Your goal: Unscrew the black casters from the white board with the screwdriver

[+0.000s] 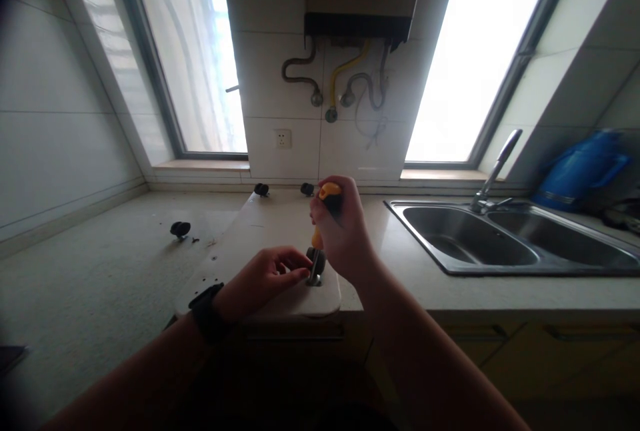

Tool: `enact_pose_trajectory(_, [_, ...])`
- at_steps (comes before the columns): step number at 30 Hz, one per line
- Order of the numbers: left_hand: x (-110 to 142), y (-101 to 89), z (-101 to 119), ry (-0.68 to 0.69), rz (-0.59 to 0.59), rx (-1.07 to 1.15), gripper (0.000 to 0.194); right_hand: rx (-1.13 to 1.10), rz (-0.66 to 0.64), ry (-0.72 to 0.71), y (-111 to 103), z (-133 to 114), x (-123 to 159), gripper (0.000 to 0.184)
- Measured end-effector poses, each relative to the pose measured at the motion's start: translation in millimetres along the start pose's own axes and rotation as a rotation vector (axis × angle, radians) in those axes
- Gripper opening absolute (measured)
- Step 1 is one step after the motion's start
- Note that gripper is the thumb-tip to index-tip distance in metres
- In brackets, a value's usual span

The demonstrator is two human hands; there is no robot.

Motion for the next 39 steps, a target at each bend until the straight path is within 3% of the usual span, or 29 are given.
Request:
enact_pose_trajectory(14, [-1,1.7,5,0.045,0.009,0.018,0.03,0.088,0.031,-0.019,0,-8,9,0.02])
enact_pose_trajectory(20, [-7,1.5,12,0.132,0.048,0.009,0.025,0.098,0.028,-0.05,3,-13,8,0.019])
enact_pose_trajectory(30, [-7,0.8,4,0.15,0.076,0.014,0.02,0.117,-0.024,-0.024,8,-5,8,0.02])
enact_pose_trajectory(35, [-8,0.5,1,0.13,0.072,0.016,0.023,0.276,-0.015,0.047,5,-1,2,0.029])
enact_pose_trajectory(39, [-8,1.1,0,0.111,0.06,0.034,0.026,0.519,-0.14,0.081,4,-7,-7,0.042])
Point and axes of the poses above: each hand's wrist, its own x-axis away from the middle knuckle, its own y-axis out of the palm, z = x × y, the point moved 4 cm from there along -x, towards the middle knuckle, and after that the axes turned 12 degrees about -y, right-handed, at the moved point
